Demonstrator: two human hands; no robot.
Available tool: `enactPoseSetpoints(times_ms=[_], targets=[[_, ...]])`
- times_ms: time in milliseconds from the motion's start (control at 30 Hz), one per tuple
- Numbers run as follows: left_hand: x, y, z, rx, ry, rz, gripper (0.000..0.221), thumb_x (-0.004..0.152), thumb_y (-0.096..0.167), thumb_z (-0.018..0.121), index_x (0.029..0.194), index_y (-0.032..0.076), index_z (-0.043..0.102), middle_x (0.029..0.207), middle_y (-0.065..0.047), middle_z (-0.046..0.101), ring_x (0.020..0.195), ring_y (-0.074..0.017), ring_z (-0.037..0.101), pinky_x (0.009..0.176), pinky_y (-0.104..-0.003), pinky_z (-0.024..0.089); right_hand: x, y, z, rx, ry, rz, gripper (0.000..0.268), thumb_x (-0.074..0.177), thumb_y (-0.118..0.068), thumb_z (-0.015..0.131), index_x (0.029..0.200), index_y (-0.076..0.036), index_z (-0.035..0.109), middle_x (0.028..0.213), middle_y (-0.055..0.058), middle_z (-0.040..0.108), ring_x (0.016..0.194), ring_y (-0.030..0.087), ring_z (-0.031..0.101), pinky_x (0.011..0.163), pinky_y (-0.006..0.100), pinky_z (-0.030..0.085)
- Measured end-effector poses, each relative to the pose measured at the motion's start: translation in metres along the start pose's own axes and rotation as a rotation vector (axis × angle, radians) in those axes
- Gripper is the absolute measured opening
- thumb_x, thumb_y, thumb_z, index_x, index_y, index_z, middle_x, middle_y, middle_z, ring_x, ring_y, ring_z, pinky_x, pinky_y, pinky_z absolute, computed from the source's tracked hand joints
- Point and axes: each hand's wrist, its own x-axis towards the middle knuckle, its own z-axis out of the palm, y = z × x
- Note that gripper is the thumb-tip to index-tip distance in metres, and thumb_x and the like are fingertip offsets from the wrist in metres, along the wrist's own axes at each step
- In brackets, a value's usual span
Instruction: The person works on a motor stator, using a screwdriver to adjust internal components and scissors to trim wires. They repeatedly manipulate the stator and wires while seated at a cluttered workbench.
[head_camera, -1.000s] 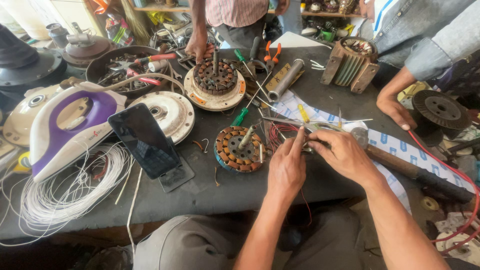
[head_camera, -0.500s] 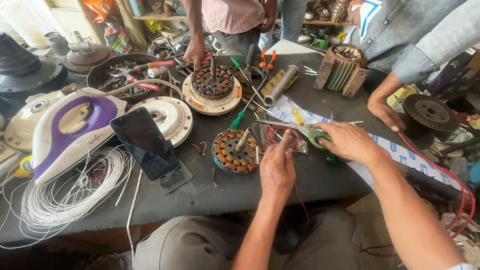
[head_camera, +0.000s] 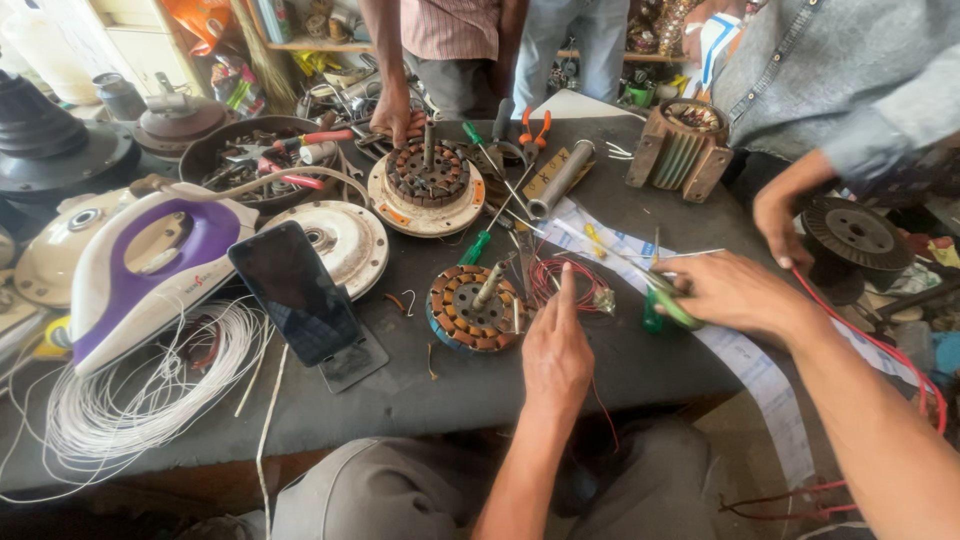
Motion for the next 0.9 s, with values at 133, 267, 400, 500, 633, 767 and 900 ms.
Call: enactPoseSetpoints(times_ms=[133,267,400,500,633,767,900], targets=[[-0.007,-0.004,-0.002,0.047,0.159,0.118,0.067,0.088,-0.008,0.052,0.154,-0.004,0.041,0.116,-0.025,0.07,0.097,-0.0388,0.07,0.081,-0.043,0.057,-0.045,0.012,0.016,0.71,-0.256,0.182,0.081,0.077,-0.046,0.075,0.151,-0.021,0.053,0.09,0.006,0.073,0.072,0.017,0.069,0.062,0.035,0.057],[-0.009,-0.006,-0.005,0.092,0.024,-0.079,0.064,0.092,-0.005,0.056,0.155,-0.001,0.042,0.099,-0.02,0.073,0.082,-0.0367,0.072,0.071,-0.044,0.057,-0.086,0.022,0.033,1.088,-0.444,0.108,0.08,0.079,-0.046,0.073,0.149,-0.012,0.056,0.087,0.004,0.065,0.07,0.014,0.066,0.059,0.031,0.057],[-0.009,-0.005,-0.003,0.072,0.073,-0.109,0.064,0.095,0.0,0.062,0.155,0.001,0.041,0.098,-0.018,0.075,0.082,-0.0346,0.074,0.069,-0.043,0.057,-0.1,0.032,0.044,1.324,-0.548,-0.001,0.082,0.082,-0.055,0.071,0.138,0.003,0.054,0.086,0.006,0.063,0.066,0.015,0.064,0.056,0.028,0.052],[-0.006,-0.007,-0.005,-0.034,0.157,-0.148,0.065,0.095,0.003,0.063,0.155,0.006,0.042,0.1,-0.014,0.078,0.086,-0.0316,0.076,0.072,-0.04,0.059,-0.089,0.034,0.05,1.272,-0.667,-0.089,0.087,0.082,-0.06,0.071,0.135,0.009,0.057,0.086,0.007,0.064,0.069,0.015,0.066,0.056,0.027,0.052],[-0.007,-0.006,-0.007,-0.061,0.168,-0.245,0.067,0.094,0.006,0.066,0.155,0.009,0.041,0.099,-0.01,0.079,0.085,-0.0296,0.077,0.071,-0.04,0.059,-0.074,0.022,0.061,1.362,-0.684,-0.07,0.086,0.083,-0.061,0.07,0.134,0.008,0.059,0.086,0.007,0.065,0.068,0.014,0.066,0.054,0.027,0.052],[-0.006,-0.005,-0.01,-0.072,0.179,-0.272,0.068,0.093,0.008,0.068,0.155,0.009,0.041,0.1,-0.009,0.08,0.086,-0.0289,0.078,0.073,-0.039,0.06,-0.056,0.006,0.064,1.424,-0.679,-0.044,0.088,0.081,-0.062,0.071,0.135,0.007,0.061,0.086,0.007,0.065,0.068,0.014,0.066,0.052,0.028,0.051],[-0.005,-0.003,-0.012,-0.091,0.201,-0.259,0.068,0.092,0.008,0.069,0.154,0.008,0.042,0.1,-0.009,0.08,0.089,-0.0275,0.078,0.075,-0.038,0.061,-0.045,-0.011,0.064,1.464,-0.646,-0.015,0.087,0.08,-0.061,0.072,0.134,0.006,0.061,0.086,0.007,0.065,0.066,0.013,0.065,0.052,0.028,0.051]])
